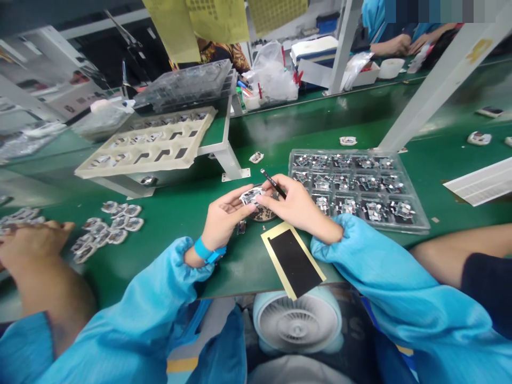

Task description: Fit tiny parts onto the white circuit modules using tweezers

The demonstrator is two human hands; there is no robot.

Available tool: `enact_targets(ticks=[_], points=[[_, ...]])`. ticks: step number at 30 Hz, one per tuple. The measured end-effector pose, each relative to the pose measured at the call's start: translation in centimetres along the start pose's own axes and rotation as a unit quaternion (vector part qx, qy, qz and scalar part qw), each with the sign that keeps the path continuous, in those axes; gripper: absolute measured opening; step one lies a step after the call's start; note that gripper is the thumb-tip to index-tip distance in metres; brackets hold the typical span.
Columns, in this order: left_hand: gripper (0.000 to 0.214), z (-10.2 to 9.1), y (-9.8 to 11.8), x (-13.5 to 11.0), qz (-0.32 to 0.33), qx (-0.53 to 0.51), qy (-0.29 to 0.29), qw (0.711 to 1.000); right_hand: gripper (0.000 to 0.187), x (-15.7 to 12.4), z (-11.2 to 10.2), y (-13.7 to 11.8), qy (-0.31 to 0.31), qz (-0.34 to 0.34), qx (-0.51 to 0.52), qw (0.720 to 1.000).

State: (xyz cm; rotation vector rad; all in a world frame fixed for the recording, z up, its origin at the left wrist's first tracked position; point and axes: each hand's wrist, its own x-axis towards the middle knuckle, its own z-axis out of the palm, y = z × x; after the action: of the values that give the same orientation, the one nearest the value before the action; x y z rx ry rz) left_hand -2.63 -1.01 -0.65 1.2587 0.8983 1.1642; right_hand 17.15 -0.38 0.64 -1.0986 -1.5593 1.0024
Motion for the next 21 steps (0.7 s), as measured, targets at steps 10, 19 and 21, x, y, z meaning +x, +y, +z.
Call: enact_targets(ticks=[10,19,21], points=[[0.052,-0.06,-0.24,-0.02,0.001,-0.054,-0.015,0.998,0.031,-0.36,0.25,-0.16,0.015,-0.051,-0.010,0.999],[0.047,0.20,-0.17,-0.47,0.001,-0.089,-0.017,0.996,0.028,-0.77,0.65,-0.15,0.019,-0.076,0.031,0.996],[0.047,0.19,-0.21,-0.46,-0.004,-0.090,-0.012,0.996,0.028,-0.85,0.79,-0.06,0.017,-0.074,0.038,0.996]])
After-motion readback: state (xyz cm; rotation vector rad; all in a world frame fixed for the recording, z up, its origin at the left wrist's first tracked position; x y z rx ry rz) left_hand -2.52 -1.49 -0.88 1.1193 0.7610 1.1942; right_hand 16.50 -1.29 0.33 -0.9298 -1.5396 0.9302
